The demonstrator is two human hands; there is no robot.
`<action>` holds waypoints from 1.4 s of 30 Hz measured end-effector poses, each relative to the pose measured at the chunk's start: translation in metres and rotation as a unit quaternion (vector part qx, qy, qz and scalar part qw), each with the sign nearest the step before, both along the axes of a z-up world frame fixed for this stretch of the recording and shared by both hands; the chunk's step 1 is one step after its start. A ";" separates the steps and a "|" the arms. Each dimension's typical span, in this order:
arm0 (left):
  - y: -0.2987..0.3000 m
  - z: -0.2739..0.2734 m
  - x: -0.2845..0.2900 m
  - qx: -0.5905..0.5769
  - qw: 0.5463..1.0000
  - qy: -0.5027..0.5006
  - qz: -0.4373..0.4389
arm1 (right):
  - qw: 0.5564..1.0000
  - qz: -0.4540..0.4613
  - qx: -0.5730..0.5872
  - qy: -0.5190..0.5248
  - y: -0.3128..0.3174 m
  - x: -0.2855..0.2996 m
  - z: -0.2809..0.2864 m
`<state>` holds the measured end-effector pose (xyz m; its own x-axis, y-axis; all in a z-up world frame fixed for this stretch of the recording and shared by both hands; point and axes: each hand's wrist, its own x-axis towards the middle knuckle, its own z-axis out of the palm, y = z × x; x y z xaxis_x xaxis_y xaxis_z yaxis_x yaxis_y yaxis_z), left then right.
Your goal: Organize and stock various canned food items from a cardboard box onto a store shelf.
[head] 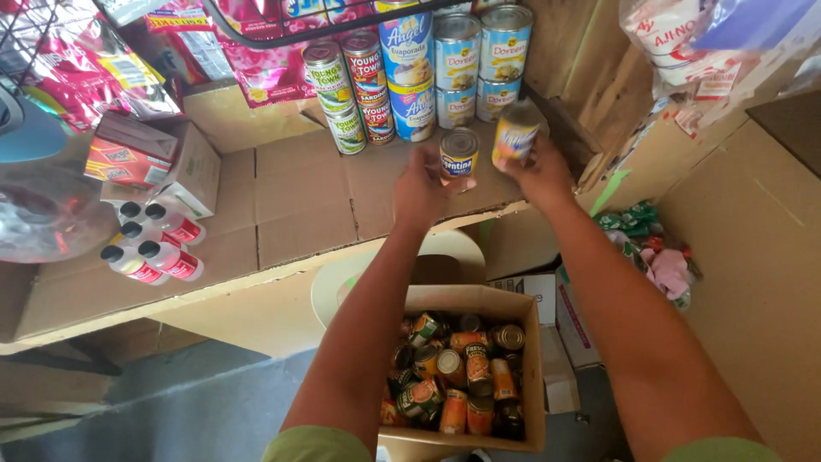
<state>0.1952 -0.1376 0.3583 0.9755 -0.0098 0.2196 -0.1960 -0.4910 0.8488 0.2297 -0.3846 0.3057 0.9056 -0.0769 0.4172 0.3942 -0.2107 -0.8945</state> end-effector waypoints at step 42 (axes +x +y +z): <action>0.003 -0.018 0.007 -0.036 0.993 -0.092 -0.071 | 0.987 0.157 -0.005 -0.041 0.071 -0.021 0.077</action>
<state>0.2024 -0.1343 0.3405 0.9087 -0.1218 0.3993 -0.4139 -0.3874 0.8238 0.2088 -0.3138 0.3829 0.8466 0.2076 0.4901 0.5133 -0.0752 -0.8549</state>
